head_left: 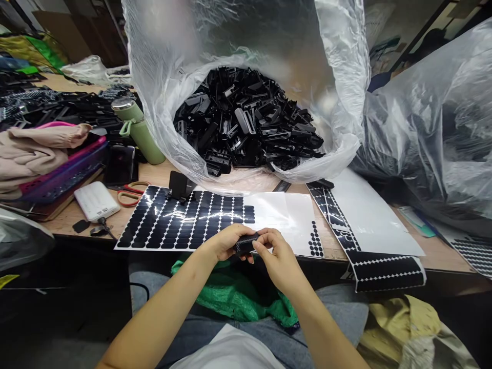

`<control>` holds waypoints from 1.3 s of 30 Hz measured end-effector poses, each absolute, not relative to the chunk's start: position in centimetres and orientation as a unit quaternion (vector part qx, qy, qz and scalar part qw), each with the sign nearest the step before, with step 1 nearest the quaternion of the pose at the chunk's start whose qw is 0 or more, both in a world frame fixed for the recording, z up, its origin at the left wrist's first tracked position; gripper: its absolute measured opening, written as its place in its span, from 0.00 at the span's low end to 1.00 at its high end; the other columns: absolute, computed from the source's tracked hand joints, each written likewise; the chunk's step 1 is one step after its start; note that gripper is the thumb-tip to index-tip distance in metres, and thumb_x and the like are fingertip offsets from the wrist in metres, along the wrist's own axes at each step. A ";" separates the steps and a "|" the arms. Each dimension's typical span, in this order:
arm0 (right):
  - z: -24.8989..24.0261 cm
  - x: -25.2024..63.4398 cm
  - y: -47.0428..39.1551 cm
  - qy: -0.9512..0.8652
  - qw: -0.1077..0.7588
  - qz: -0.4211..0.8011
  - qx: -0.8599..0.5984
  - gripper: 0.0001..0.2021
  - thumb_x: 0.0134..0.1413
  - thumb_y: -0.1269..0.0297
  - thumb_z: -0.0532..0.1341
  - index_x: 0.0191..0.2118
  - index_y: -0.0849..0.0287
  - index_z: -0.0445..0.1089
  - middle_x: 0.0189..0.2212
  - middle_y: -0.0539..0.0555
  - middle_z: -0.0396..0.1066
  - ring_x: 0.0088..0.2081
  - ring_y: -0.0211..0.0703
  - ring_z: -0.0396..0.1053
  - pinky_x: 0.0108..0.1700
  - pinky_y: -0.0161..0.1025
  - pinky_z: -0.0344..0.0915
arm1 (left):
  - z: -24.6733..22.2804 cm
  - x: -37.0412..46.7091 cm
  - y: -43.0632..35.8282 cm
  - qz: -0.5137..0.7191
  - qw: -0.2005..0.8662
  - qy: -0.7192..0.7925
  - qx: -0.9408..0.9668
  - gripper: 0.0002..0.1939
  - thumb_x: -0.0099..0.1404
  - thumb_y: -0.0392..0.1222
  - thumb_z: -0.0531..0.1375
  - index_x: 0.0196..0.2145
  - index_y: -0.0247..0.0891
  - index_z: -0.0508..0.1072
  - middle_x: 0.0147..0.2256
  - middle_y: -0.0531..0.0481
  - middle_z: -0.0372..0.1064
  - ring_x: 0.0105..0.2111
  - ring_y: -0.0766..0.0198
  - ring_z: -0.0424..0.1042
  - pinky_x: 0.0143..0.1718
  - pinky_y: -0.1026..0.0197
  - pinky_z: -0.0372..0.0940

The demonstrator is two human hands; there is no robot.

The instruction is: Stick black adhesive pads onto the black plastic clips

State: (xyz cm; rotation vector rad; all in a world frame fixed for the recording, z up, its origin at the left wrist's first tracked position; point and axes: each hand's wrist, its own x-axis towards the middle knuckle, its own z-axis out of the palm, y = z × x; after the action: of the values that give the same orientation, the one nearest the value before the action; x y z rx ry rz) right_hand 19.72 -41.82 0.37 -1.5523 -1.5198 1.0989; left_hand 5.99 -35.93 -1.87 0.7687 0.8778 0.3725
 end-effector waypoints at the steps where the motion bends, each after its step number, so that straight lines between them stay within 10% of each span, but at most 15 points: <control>1: 0.4 19.7 -41.9 -0.587 0.348 0.417 -0.601 0.07 0.51 0.64 0.54 0.24 0.58 0.62 0.40 0.54 0.62 0.41 0.43 0.60 0.44 0.42 0.56 | -1.9 6.0 -36.0 0.177 0.819 0.409 0.362 0.13 0.57 0.40 0.52 0.25 0.28 0.70 0.18 0.47 0.68 0.16 0.62 0.70 0.10 0.68 0.56; 28: -3.6 21.4 -38.3 -0.590 0.361 0.285 -0.664 0.11 0.51 0.56 0.54 0.36 0.58 0.60 0.36 0.53 0.64 0.35 0.42 0.62 0.38 0.40 0.59 | -2.9 6.4 -40.6 0.076 0.782 0.410 0.463 0.18 0.57 0.53 0.53 0.26 0.34 0.69 0.19 0.50 0.67 0.17 0.64 0.68 0.15 0.66 0.58; 34: -5.8 21.1 -29.5 -0.686 0.196 0.269 -0.647 0.22 0.36 0.58 0.65 0.39 0.63 0.62 0.41 0.60 0.62 0.44 0.48 0.59 0.44 0.41 0.56 | -2.8 5.5 -38.6 0.216 0.457 0.537 0.676 0.13 0.58 0.48 0.53 0.32 0.37 0.72 0.29 0.46 0.72 0.38 0.54 0.70 0.37 0.59 0.64; 39: -5.3 20.2 -27.1 -0.689 0.141 0.298 -0.645 0.26 0.16 0.57 0.71 0.28 0.61 0.63 0.37 0.58 0.63 0.41 0.52 0.61 0.38 0.40 0.58 | -5.5 4.6 -33.0 0.227 0.179 0.561 0.775 0.19 0.60 0.36 0.47 0.49 0.32 0.64 0.55 0.39 0.57 0.59 0.53 0.47 0.55 0.50 0.49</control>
State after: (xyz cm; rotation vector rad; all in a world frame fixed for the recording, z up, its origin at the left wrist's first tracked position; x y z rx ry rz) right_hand 20.19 -27.09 -5.28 -1.8614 -1.9902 0.8615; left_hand 4.58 -32.99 -5.50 2.1919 1.5863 0.6427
